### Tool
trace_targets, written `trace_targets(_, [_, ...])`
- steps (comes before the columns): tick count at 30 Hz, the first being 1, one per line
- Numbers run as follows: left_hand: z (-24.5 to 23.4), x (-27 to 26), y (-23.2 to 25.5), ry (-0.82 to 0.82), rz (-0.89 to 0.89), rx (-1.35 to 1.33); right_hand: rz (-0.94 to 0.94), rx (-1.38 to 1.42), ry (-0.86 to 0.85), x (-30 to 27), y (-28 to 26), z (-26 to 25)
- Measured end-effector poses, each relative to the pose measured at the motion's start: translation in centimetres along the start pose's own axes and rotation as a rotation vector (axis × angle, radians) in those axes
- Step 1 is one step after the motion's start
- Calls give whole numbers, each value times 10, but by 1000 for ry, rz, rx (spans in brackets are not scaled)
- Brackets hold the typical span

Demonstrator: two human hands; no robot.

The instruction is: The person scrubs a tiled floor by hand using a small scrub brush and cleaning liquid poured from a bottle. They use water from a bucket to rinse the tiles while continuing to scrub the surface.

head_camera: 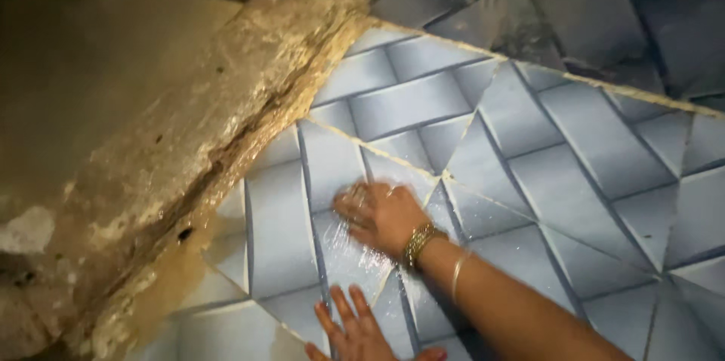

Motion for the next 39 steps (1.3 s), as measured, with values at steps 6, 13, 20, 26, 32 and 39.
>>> trace_targets(6, [1,1,19,116,-165,35,145,-69,26,58,-56,33])
trace_targets(13, [-2,2,13,73,-84,71,600,242,212,-14,60,-2])
trace_targets(20, [-8,11,21,153,-64,137,50,7,55,-62,3,-21])
trace_targets(26, [15,43,20,102,-123,170,577,-26,138,-61,18,-32])
trace_targets(32, [60,83,10,1490,431,-250,67,67,-46,-102,-6,-21])
trace_targets(39, [15,51,18,195,-107,191,386,-91,97,-113,-27,-17])
Point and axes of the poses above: each hand's wrist, its own x-axis towards the middle knuckle, its own z-axis out of the palm, y = z × x, the point moved 1 cm from there along x, towards the middle knuckle, and after that the axes turned 6 degrees about x, right-handed, at the moved point
